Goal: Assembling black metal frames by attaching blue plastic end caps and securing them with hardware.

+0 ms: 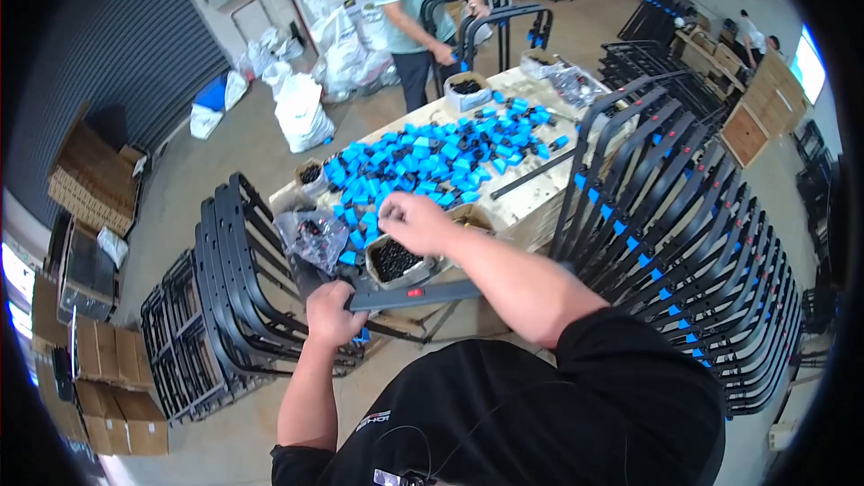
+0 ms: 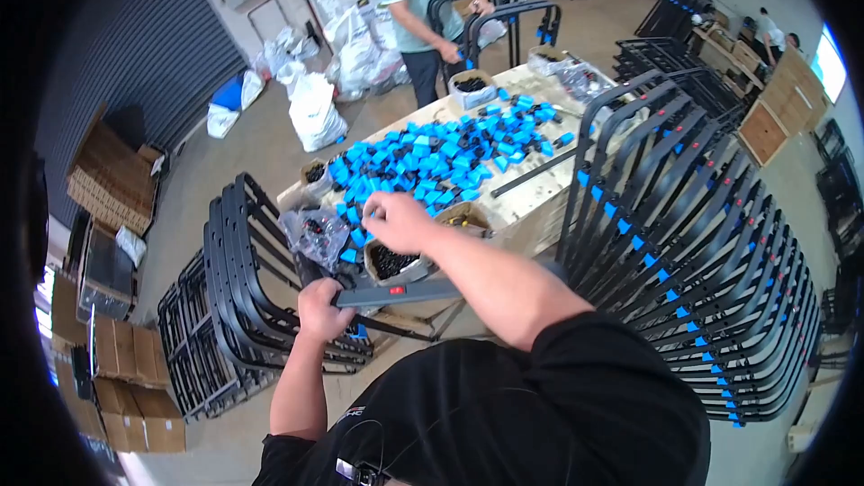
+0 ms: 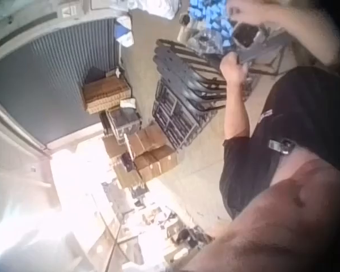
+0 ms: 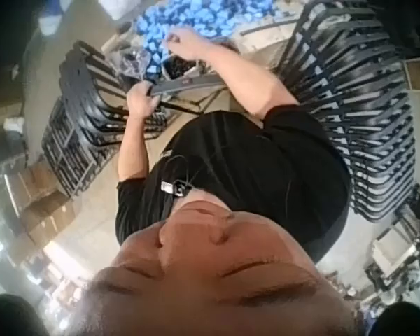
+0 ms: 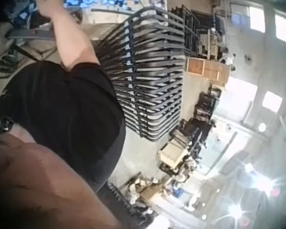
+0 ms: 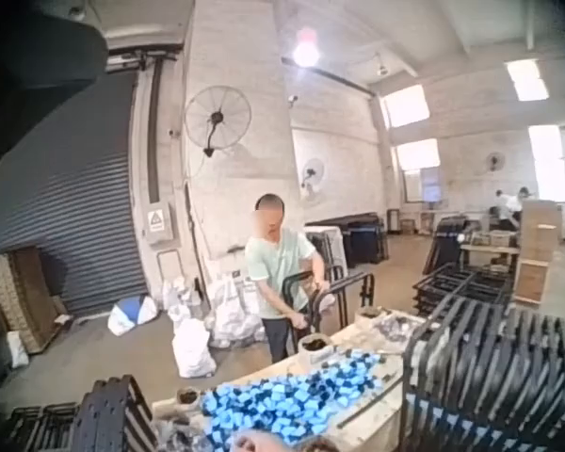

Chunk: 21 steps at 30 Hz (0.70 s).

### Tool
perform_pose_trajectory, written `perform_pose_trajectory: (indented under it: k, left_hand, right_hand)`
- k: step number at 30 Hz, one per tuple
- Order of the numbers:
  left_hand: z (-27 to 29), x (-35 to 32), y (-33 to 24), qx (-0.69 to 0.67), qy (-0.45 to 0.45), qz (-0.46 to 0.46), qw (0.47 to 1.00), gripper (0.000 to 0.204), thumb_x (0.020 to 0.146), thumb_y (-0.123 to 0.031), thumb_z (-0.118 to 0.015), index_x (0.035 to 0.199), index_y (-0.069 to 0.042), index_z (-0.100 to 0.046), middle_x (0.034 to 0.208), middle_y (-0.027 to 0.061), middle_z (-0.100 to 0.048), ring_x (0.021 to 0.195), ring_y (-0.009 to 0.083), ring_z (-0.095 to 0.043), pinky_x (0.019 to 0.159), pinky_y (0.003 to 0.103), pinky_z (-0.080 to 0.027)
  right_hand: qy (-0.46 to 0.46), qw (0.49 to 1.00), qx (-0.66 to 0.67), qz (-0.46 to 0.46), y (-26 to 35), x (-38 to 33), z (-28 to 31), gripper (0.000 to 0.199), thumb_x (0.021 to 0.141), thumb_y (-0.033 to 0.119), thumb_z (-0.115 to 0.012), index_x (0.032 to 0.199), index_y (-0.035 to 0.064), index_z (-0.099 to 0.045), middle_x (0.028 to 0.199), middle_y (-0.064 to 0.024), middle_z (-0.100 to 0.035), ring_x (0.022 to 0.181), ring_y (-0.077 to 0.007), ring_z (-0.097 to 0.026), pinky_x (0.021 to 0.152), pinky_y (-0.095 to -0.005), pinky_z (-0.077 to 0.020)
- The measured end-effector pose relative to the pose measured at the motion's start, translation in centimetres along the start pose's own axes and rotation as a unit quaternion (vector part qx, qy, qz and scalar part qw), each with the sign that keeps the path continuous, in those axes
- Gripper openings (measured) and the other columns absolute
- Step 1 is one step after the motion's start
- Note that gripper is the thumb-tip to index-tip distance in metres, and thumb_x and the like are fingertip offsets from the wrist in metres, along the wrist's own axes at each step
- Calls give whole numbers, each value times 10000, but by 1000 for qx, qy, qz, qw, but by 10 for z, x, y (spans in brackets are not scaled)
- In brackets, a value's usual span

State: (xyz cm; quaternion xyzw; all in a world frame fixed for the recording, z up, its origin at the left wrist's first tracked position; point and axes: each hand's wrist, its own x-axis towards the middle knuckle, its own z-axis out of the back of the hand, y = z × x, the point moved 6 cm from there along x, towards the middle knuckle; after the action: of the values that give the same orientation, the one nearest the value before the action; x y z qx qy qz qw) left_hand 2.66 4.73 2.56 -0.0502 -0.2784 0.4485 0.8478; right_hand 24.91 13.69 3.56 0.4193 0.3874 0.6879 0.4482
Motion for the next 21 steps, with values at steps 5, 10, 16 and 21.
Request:
perform_pose_trajectory:
  k: [5, 10, 16, 21]
  left_hand:
    - [-10, -37, -31, -132, -108, 24, 985, 263, 672, -102, -798, 800, -56, -572, 724, 124, -568, 646, 305, -580, 611, 410, -475]
    - [-11, -93, -27, -129, -146, 94, 976, 276, 749, 27, -774, 779, -56, -513, 671, 51, -455, 631, 163, -426, 576, 336, -412]
    - [-8, -91, -161, -103, -100, 54, 988, 267, 766, 2, -746, 765, -55, -485, 683, 29, -439, 659, 146, -405, 605, 312, -404]
    - [-21, -94, -269, -94, -33, -13, 995, 244, 680, -70, -763, 755, -38, -533, 664, 53, -500, 638, 166, -453, 604, 336, -436]
  right_hand:
    - [-102, 991, 86, 10, 49, -117, 54, 167, 946, 118, -684, 1065, 23, -617, 822, -11, -620, 693, -61, -557, 595, -267, -464]
    - [-137, 987, -81, -28, 61, -289, 158, 222, 938, 192, -704, 1068, 22, -647, 830, -71, -663, 724, -155, -631, 662, -317, -517]
    - [-423, 883, 139, -150, -45, -508, 182, 323, 1023, 306, -578, 887, 19, -634, 738, -5, -546, 740, -103, -504, 677, -292, -425]
    - [-588, 786, 115, -155, -30, -629, 218, 378, 1017, 282, -564, 749, 16, -545, 671, 7, -441, 691, -100, -421, 626, -323, -382]
